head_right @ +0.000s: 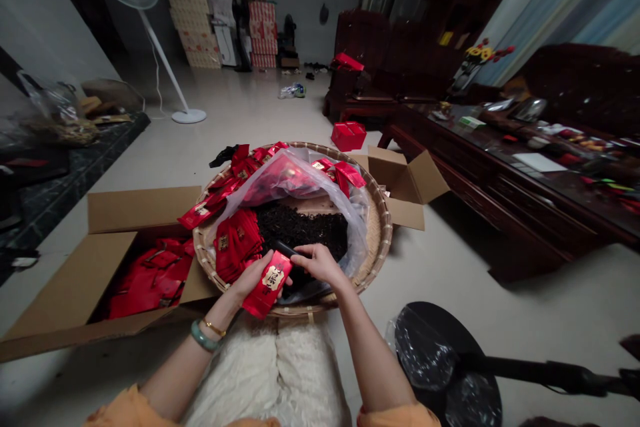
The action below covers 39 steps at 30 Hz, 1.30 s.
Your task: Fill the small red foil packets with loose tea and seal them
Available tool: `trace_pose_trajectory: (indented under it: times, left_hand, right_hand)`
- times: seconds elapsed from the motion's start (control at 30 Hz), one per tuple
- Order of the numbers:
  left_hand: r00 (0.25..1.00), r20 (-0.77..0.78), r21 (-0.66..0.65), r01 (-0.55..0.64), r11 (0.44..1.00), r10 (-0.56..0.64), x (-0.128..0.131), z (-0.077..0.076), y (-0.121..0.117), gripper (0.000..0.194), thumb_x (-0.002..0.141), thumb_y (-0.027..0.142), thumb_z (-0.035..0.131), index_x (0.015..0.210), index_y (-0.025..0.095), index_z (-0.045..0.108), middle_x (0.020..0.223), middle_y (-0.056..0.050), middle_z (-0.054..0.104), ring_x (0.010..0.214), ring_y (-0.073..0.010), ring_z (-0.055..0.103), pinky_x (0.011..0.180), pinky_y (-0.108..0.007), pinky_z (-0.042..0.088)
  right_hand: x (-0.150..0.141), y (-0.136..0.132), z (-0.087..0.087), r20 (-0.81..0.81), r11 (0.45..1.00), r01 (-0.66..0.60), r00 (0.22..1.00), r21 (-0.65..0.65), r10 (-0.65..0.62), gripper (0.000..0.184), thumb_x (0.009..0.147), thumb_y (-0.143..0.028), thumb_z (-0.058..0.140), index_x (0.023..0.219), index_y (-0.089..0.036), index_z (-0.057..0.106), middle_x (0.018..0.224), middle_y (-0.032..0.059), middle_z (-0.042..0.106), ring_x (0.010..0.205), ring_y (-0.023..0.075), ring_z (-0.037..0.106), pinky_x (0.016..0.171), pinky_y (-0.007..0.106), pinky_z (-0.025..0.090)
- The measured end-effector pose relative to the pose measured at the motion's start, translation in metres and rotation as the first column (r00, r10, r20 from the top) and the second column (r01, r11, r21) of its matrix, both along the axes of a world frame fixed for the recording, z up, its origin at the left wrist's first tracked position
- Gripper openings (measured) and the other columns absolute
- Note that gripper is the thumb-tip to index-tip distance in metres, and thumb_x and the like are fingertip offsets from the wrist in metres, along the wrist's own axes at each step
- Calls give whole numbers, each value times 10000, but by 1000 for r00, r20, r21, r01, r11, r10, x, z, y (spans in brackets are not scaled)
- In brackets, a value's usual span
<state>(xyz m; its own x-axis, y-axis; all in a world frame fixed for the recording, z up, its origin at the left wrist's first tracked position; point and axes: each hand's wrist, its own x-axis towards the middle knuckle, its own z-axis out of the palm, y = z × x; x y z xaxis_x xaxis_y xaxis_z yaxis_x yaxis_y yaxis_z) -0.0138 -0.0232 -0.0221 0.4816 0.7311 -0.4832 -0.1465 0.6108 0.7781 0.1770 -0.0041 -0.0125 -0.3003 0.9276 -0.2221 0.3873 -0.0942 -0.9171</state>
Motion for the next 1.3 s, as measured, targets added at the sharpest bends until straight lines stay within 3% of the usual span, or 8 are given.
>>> trace_pose_trajectory:
  times: [0.17, 0.33, 0.43, 0.6, 0.73, 0.87, 1.07, 1.3]
  left_hand:
    - [1000, 0, 37, -29, 999, 29, 2, -4, 2, 593, 780, 630, 479, 962, 81, 607, 712, -136, 711, 444, -168, 614, 433, -260, 467]
    - [996, -24, 51, -81, 995, 82, 0, -1, 6, 574, 791, 616, 475, 901, 71, 617, 716, -141, 710, 425, -163, 607, 409, -248, 464]
    - [993, 15, 22, -117, 993, 117, -1, 1, 8, 551, 806, 596, 473, 931, 77, 608, 738, -142, 713, 442, -168, 621, 401, -238, 463]
    - [987, 75, -32, -143, 989, 145, 1, 3, 9, 502, 866, 528, 416, 951, 71, 606, 693, -136, 704, 455, -169, 628, 398, -227, 461]
    - [983, 82, -57, -160, 985, 165, 5, 5, 9, 472, 885, 497, 393, 943, 78, 602, 706, -132, 706, 453, -169, 627, 399, -232, 463]
    - [983, 107, -44, -146, 988, 149, 12, 5, 8, 443, 850, 501, 461, 928, 88, 601, 698, -117, 698, 463, -169, 624, 429, -250, 474]
    - [939, 43, 197, -344, 918, 342, 17, -1, 13, 381, 605, 436, 748, 767, 128, 591, 560, 23, 594, 460, -89, 534, 459, -188, 406]
    - [882, -20, 279, -448, 850, 471, 19, -7, 20, 372, 571, 456, 748, 675, 126, 611, 523, 30, 575, 447, -81, 482, 453, -194, 365]
  right_hand:
    - [5, -4, 0, -104, 998, 53, 993, -24, -55, 437, 743, -449, 602, 1054, -142, 613, 738, 16, 629, 487, 79, 501, 378, 165, 341]
    - [31, -1, -13, 65, 962, 251, 964, 104, -258, 470, 766, -483, 561, 1088, -142, 579, 827, 59, 662, 590, 137, 575, 478, 228, 420]
    - [49, 1, -27, 290, 891, 343, 857, 297, -427, 475, 755, -483, 584, 1084, -140, 589, 938, 106, 664, 826, 222, 618, 690, 311, 467]
    - [55, -1, -34, 546, 865, 327, 675, 381, -496, 518, 826, -431, 522, 1231, -109, 502, 1052, 185, 639, 971, 290, 590, 820, 388, 421]
    - [30, -2, -18, 369, 781, 336, 737, 526, -566, 393, 873, -415, 424, 1104, -151, 601, 1090, 145, 636, 1024, 266, 549, 897, 399, 384]
    - [-11, 1, -7, -16, 875, 347, 931, 337, -364, 314, 814, -432, 499, 877, -175, 667, 874, 74, 693, 790, 193, 614, 716, 286, 469]
    - [-39, -2, -9, -109, 939, 306, 950, 155, -291, 287, 713, -437, 596, 666, -164, 671, 599, 24, 640, 521, 134, 542, 453, 220, 388]
    - [-36, -6, -7, -296, 949, 307, 902, -67, -313, 379, 624, -517, 661, 690, -146, 625, 491, -30, 545, 388, 73, 430, 338, 185, 333]
